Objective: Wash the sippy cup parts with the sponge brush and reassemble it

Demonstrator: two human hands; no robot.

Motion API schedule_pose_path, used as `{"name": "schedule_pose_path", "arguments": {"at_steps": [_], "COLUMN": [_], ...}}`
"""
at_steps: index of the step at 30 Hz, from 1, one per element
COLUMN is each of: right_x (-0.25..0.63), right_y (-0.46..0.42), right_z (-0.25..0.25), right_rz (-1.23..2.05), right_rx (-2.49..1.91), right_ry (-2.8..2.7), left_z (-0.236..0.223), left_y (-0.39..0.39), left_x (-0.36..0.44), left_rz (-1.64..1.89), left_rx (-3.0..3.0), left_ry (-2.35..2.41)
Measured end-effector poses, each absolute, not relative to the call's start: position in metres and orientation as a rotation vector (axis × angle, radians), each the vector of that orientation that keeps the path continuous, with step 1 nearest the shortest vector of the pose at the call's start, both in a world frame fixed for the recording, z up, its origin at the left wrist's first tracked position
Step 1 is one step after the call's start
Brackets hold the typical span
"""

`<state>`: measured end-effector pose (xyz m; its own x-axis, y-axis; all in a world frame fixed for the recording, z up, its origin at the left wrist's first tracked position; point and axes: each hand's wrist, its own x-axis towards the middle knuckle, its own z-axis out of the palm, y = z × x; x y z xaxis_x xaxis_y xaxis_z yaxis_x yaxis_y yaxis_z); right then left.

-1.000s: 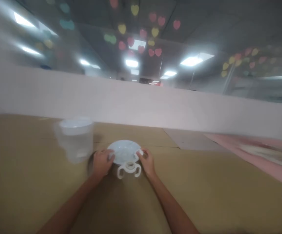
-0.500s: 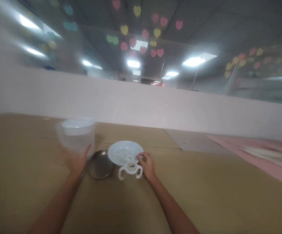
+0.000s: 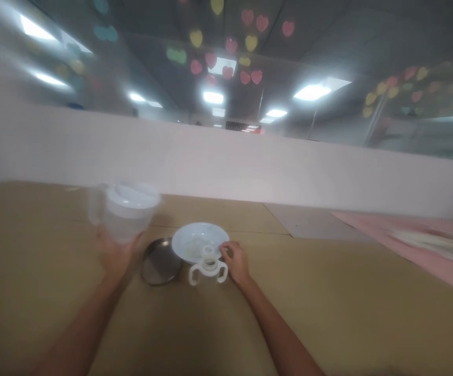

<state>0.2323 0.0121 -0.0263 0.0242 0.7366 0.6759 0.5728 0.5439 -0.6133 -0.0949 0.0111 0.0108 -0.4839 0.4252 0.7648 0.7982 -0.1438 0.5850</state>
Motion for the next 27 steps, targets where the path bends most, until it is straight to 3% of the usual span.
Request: {"name": "schedule_pose_path", "arguments": {"at_steps": [10,27], "right_x": [0.230,0.225], "right_y": [-0.010,-0.021], "right_z": [-0.019,-0.018], "right_rz": [0.099,-0.141], "right_rx": [-0.838,-0.672], "right_ry": [-1.562,-1.754], "left_z": [0.015,0.013], "left_y": [0.010,0.013], "left_x": [-0.076,-0.077], "left_rz": [-1.365,-1.376], "left_rx": [-1.684,-1.747], "left_ry": [-1.306,-1.229]}}
